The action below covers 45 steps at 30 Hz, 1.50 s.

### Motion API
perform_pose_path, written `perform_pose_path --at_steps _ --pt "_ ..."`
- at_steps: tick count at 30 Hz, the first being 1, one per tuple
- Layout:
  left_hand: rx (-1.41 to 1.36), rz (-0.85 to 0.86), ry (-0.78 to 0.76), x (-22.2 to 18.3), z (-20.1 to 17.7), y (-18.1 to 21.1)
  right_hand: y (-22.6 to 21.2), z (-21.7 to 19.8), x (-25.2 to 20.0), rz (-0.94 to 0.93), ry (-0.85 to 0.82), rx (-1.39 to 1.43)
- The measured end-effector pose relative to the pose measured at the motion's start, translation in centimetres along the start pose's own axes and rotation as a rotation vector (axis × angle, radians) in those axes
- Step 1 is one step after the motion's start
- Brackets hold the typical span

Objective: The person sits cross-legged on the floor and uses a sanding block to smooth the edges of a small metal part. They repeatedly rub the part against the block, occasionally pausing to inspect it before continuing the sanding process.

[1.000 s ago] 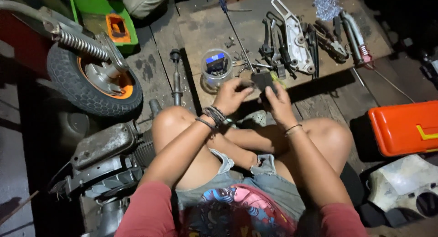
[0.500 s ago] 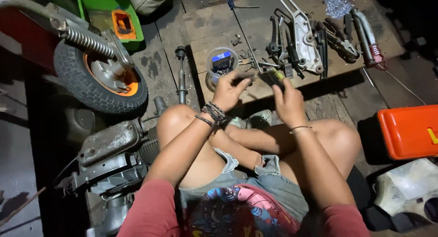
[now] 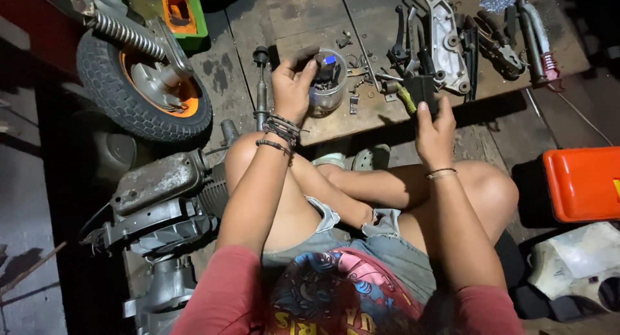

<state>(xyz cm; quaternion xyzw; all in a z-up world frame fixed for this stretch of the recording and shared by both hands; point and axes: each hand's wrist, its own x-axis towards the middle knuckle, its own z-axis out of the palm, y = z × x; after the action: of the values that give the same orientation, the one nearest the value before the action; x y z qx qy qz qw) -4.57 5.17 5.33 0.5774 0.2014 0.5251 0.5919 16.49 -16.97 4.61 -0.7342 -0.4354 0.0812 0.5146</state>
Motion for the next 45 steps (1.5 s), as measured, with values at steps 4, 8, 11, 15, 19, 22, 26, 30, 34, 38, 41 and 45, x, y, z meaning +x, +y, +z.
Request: perform_pose_path --at_steps 4,8,11,15,19,22,26,30,34,38,41,45 --pt "-0.059 -0.003 -0.019 0.0 0.0 -0.5 0.2 -0.1 0.0 0.011 0.004 0.008" --pt "0.003 0.037 -0.007 -0.1 0.0 -0.3 0.4 -0.1 0.1 -0.033 0.051 -0.023" --pt "0.204 0.102 0.013 -0.1 0.5 1.7 -0.1 -0.2 0.4 -0.056 0.098 -0.015" --pt "0.338 0.143 -0.009 -0.6 1.3 3.0 -0.2 -0.4 0.5 -0.115 0.174 0.025" --pt "0.509 0.145 0.021 -0.7 1.7 3.8 0.4 -0.5 0.7 -0.107 0.208 0.100" --pt "0.957 0.330 0.013 -0.9 1.7 3.3 0.6 -0.5 0.7 -0.071 0.231 0.055" --pt "1.180 0.389 -0.055 -1.1 2.2 2.5 1.3 -0.3 0.8 -0.064 0.203 0.123" --pt "1.180 0.400 -0.050 -1.2 2.4 3.3 1.5 -0.1 0.8 -0.052 0.198 0.148" --pt "1.204 0.352 -0.046 -1.0 1.6 1.5 3.9 1.9 0.6 -0.002 0.256 0.141" --pt "0.831 0.271 -0.056 -1.0 1.7 1.4 3.6 4.8 1.5 0.134 0.086 -0.159" --pt "0.742 0.228 -0.005 -1.5 2.0 1.9 3.4 7.3 2.9 0.108 -0.065 -0.372" --pt "0.644 0.199 0.063 -1.5 1.8 2.4 6.0 12.0 5.9 0.061 -0.209 -0.580"
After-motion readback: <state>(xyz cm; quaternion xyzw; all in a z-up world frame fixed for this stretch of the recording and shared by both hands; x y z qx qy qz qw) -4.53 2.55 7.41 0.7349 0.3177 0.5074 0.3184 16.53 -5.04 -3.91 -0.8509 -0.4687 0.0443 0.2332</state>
